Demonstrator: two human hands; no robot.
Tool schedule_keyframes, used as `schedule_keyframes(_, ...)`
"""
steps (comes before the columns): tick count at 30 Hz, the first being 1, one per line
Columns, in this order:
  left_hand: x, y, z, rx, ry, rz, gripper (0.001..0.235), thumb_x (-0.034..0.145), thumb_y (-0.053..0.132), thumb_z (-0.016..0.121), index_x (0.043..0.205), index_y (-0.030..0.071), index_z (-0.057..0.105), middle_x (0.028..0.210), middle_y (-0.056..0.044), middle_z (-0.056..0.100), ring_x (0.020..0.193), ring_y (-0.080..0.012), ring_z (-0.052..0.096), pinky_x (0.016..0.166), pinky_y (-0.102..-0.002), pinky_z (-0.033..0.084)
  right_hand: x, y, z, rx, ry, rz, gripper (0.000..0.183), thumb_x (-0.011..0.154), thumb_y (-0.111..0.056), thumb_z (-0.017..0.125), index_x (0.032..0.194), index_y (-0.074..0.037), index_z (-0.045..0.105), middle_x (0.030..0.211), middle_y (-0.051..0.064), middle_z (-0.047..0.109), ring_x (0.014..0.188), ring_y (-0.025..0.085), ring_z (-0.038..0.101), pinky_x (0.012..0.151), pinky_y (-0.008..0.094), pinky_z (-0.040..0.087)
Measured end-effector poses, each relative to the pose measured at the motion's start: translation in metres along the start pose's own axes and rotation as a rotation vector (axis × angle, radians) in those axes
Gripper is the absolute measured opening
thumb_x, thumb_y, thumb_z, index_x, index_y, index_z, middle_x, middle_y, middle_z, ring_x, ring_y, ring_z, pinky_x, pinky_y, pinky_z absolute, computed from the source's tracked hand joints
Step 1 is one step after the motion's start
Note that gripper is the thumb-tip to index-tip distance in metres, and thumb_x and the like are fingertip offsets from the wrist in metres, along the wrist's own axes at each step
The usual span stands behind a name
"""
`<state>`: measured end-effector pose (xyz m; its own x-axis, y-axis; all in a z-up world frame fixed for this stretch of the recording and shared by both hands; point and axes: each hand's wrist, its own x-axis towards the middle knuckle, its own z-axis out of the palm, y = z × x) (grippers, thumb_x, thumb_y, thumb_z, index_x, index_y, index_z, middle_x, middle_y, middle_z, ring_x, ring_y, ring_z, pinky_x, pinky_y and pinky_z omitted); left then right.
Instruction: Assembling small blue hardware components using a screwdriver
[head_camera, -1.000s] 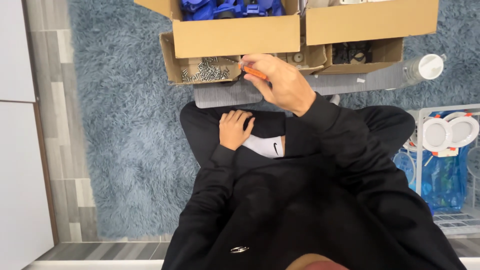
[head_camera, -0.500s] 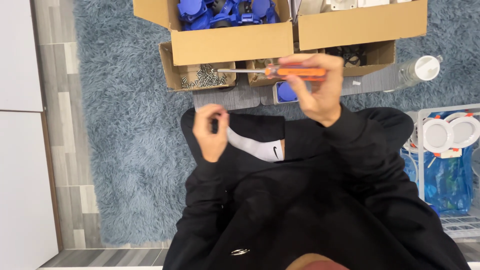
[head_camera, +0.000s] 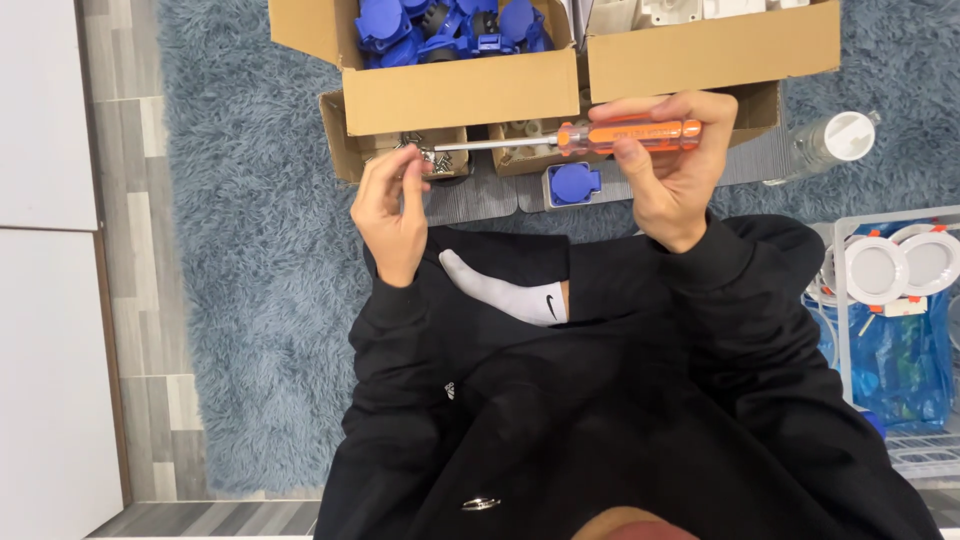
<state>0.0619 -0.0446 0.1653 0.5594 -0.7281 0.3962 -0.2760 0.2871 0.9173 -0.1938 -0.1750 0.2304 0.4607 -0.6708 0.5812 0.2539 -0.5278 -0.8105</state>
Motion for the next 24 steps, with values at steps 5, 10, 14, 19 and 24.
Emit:
schedule_keyframes(5, 0.009, 0.0, 0.004, 0.075, -0.013, 0.029, 0.028, 0.101, -0.011, 0.077, 0.127, -0.001, 0.07, 0.13, -0.013, 0.068, 0.109, -0.0218, 0.073, 0.094, -0.03, 0.067, 0.003, 0.01, -0.003, 0.0, -0.007, -0.019, 0.037, 0.117, 0.005, 0.058, 0.131, -0.011, 0.028, 0.132, 0.03, 0.064, 0.112, 0.038, 0.073, 0.099, 0.043, 0.065)
schedule_keyframes(10, 0.014, -0.005, 0.006, 0.024, -0.034, 0.026, 0.02, 0.105, -0.01, 0.071, 0.124, -0.005, 0.07, 0.125, -0.015, 0.069, 0.101, -0.0239, 0.079, 0.086, -0.03, 0.069, 0.005, 0.012, -0.002, 0.048, -0.009, 0.009, 0.035, 0.117, 0.002, 0.058, 0.133, -0.011, 0.03, 0.134, 0.031, 0.062, 0.114, 0.039, 0.071, 0.102, 0.044, 0.064)
schedule_keyframes(14, 0.019, 0.0, 0.005, 0.099, -0.017, 0.077, 0.017, 0.104, -0.008, 0.073, 0.121, -0.003, 0.071, 0.122, -0.014, 0.072, 0.096, -0.0228, 0.079, 0.083, -0.03, 0.067, 0.005, 0.013, 0.0, 0.079, -0.007, 0.03, 0.035, 0.117, 0.004, 0.057, 0.134, -0.011, 0.03, 0.135, 0.031, 0.06, 0.12, 0.039, 0.069, 0.106, 0.046, 0.063)
schedule_keyframes(19, 0.025, 0.005, 0.005, 0.289, 0.01, 0.194, 0.022, 0.096, -0.012, 0.076, 0.113, 0.001, 0.072, 0.113, -0.009, 0.073, 0.08, -0.0151, 0.063, 0.066, -0.026, 0.052, 0.005, 0.013, 0.0, 0.083, 0.005, 0.031, 0.035, 0.117, 0.004, 0.058, 0.134, -0.01, 0.03, 0.135, 0.031, 0.061, 0.118, 0.038, 0.069, 0.105, 0.046, 0.063)
schedule_keyframes(24, 0.028, 0.002, 0.007, 0.368, 0.018, 0.231, 0.025, 0.096, -0.012, 0.075, 0.118, 0.002, 0.075, 0.113, -0.008, 0.071, 0.081, -0.015, 0.062, 0.068, -0.027, 0.051, 0.006, 0.014, -0.001, 0.071, -0.008, 0.008, 0.035, 0.117, 0.003, 0.058, 0.133, -0.01, 0.03, 0.135, 0.031, 0.06, 0.115, 0.039, 0.07, 0.104, 0.046, 0.064)
